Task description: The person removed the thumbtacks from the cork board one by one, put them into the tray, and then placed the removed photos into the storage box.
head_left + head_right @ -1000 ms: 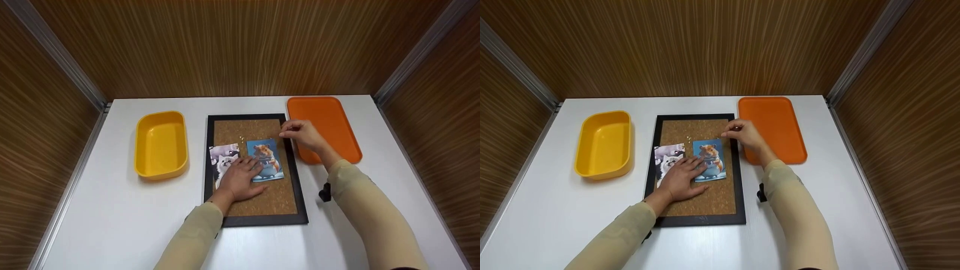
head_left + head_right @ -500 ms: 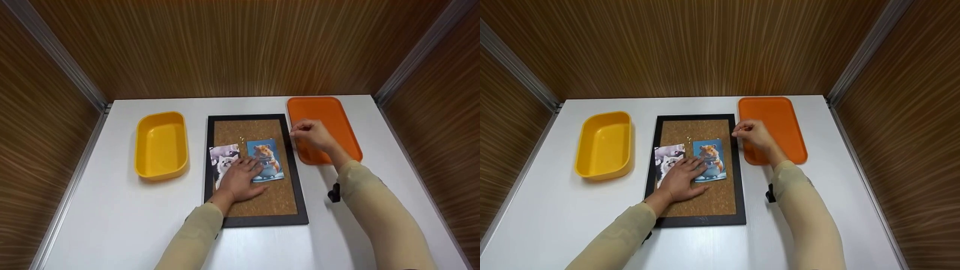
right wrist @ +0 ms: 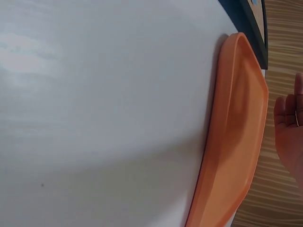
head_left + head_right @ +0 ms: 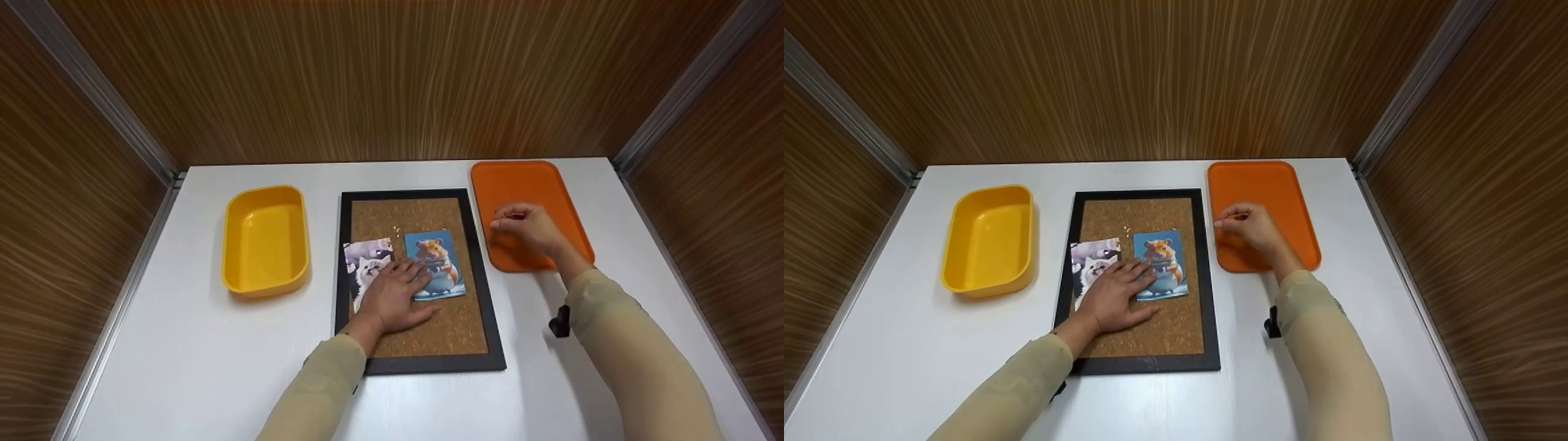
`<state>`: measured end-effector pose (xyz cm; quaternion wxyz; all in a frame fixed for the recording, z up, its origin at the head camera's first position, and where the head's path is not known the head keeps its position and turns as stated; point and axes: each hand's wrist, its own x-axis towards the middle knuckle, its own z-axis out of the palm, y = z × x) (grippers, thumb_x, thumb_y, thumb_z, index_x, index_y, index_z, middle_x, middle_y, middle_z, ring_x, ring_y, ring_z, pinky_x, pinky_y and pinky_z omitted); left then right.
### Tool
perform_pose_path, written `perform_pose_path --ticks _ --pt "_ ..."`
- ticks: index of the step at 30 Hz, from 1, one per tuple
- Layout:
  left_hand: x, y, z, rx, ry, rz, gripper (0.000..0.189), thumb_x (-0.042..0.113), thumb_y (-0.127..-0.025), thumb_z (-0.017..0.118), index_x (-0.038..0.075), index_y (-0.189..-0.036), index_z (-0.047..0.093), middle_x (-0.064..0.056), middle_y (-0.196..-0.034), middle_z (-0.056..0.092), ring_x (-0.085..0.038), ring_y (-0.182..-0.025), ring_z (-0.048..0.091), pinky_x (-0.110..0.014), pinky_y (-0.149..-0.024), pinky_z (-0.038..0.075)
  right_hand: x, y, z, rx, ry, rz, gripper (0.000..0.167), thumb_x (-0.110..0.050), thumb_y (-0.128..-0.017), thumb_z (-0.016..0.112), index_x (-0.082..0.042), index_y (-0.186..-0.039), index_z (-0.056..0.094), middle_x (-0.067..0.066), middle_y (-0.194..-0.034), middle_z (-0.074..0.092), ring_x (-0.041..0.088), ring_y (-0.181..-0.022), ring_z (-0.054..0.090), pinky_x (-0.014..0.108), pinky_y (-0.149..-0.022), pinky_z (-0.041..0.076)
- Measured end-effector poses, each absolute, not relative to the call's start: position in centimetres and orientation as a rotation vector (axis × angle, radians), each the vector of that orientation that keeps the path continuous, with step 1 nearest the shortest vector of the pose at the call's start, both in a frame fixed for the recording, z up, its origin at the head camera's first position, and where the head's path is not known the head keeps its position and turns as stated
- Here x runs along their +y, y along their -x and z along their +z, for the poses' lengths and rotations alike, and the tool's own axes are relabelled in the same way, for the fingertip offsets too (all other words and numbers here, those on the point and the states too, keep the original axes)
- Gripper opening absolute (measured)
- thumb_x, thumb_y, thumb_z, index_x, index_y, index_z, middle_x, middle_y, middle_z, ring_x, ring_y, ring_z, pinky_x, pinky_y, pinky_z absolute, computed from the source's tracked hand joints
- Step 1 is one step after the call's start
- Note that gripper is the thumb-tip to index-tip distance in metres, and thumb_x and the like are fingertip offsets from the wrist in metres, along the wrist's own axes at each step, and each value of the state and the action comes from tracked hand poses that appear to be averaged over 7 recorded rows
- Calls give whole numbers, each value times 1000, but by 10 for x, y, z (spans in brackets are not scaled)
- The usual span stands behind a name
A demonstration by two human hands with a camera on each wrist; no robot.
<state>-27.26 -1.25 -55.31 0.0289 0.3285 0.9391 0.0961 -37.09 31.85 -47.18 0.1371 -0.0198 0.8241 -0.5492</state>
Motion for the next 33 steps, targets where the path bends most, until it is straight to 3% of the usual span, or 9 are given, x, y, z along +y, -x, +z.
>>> perform_pose_path --ticks 7,14,18,27,33 --pt "-10 273 -552 2884 -1014 301 79 77 -100 41 26 -160 51 0 -170 37 -23 -156 34 -44 -128 25 331 368 -476 2403 -1 -1561 33 -17 -100 77 8 -121 73 10 -118 71 30 -117 54 44 -110 40" --pt "-9 274 -550 2886 -1027 278 78 76 -100 42 27 -160 51 0 -169 38 -23 -156 35 -44 -127 26 342 365 -476 2399 -47 -1528 32 -19 -100 77 5 -121 74 11 -124 69 26 -118 54 40 -110 39" --pt "-8 274 -550 2884 -1016 293 77 76 -100 44 28 -160 51 0 -168 40 -22 -156 36 -44 -127 27 346 364 -478 2360 -113 -1558 32 -19 -101 76 5 -122 74 9 -119 73 25 -113 57 35 -105 44" --pt "-8 274 -550 2886 -1023 311 77 75 -99 46 27 -158 53 -2 -168 42 -23 -155 36 -45 -126 28 354 362 -480 2322 -195 -1550 34 -22 -101 76 3 -124 74 7 -118 73 28 -117 51 42 -106 40" --pt "-8 274 -550 2883 -1017 316 77 76 -99 46 27 -159 52 -1 -168 41 -23 -156 36 -45 -126 28 359 362 -483 2338 -205 -1507 39 -26 -101 76 3 -128 72 7 -121 71 27 -117 50 41 -103 40"
